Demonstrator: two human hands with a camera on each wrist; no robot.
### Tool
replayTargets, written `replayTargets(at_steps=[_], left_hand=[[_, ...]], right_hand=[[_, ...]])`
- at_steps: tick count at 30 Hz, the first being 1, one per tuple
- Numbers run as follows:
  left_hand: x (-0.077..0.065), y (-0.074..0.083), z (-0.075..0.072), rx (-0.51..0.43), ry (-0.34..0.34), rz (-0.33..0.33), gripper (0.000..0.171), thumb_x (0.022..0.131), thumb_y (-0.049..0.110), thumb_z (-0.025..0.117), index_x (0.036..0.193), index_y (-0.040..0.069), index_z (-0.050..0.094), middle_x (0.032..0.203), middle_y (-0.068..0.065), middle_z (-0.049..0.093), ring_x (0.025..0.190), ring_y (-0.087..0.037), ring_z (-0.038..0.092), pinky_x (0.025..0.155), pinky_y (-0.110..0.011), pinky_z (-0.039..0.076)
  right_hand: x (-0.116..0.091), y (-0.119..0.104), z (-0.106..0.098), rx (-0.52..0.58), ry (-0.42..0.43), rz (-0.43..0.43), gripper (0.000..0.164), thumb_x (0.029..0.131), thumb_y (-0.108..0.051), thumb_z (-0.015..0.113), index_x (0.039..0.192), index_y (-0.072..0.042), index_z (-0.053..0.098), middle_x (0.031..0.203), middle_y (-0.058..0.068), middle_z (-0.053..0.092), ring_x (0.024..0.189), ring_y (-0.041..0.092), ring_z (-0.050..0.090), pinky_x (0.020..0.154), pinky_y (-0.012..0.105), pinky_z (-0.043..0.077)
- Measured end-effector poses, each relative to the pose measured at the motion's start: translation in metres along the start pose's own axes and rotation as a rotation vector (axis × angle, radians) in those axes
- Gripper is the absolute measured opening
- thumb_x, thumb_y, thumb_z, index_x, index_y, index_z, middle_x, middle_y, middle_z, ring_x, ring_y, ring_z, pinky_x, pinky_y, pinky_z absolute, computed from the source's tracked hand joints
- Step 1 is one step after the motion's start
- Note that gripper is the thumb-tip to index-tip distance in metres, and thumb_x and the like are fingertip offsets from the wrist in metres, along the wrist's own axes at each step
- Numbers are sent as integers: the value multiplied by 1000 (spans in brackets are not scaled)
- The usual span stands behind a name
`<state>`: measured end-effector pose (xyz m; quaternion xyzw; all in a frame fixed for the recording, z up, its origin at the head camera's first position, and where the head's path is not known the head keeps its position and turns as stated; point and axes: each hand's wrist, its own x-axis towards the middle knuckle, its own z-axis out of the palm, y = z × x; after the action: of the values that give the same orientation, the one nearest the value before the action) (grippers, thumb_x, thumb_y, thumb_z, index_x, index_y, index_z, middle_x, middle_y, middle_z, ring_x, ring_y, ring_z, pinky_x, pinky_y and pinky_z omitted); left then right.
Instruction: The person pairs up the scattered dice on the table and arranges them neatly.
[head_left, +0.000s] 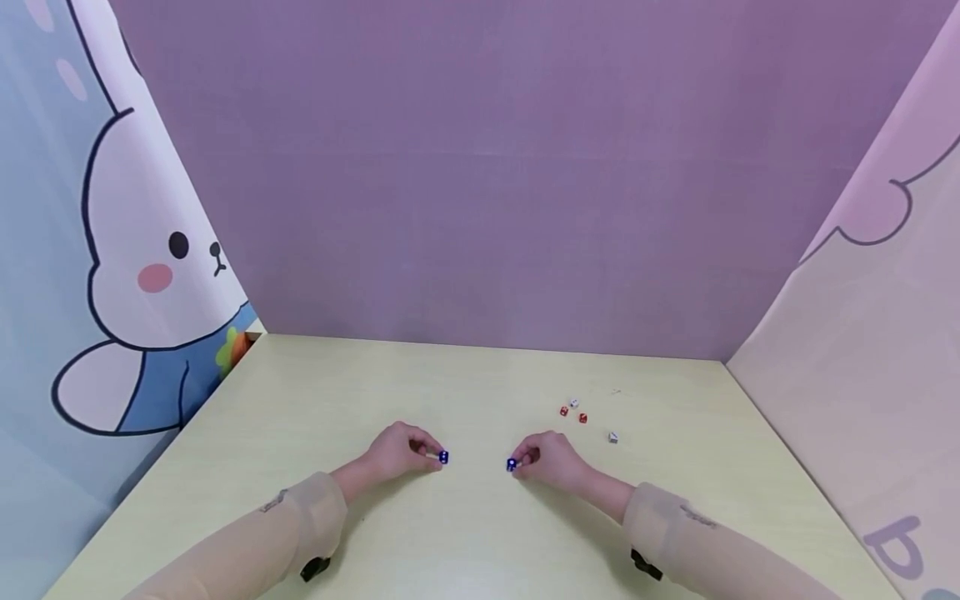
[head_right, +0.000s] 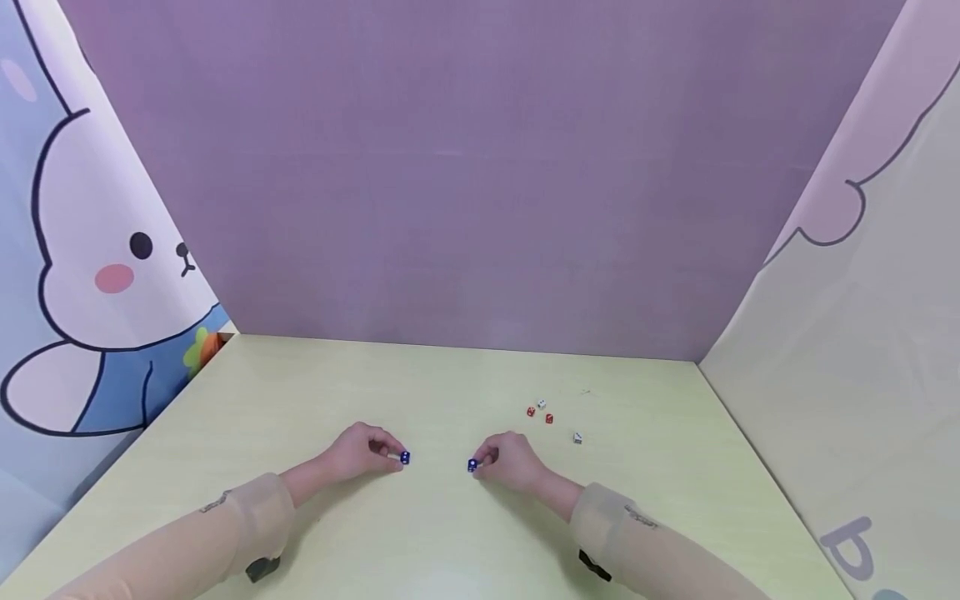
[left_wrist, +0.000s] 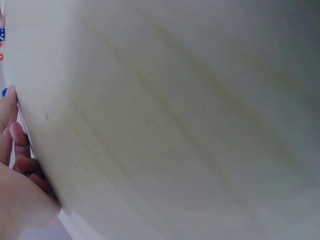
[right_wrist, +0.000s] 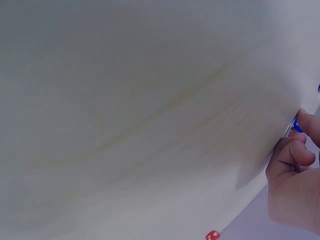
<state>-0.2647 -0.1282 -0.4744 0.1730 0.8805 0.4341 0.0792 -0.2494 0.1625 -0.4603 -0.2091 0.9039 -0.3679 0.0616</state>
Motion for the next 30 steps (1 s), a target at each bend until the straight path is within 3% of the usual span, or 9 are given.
replayTargets(at_steps=[16,30], left_hand=[[3,-3,1,27,6,-27,17,72,24,82,87,18,75,69,5,59,67,-11,50,63,-24,40],[2,0,-1,28,10,6,17,73,22,82,87,17,75,69,5,59,67,-12,50,63,-24,39]], right_hand=[[17,-21,20,36,-24,12,15,74,-9,78,85,-8,69,69,-5,59,64,7,51,62,20,43],[36,-37,37,55,-27,-25,16,73,-8,79,85,-5,70,68,-4,60,61,5,51,63,20,43]])
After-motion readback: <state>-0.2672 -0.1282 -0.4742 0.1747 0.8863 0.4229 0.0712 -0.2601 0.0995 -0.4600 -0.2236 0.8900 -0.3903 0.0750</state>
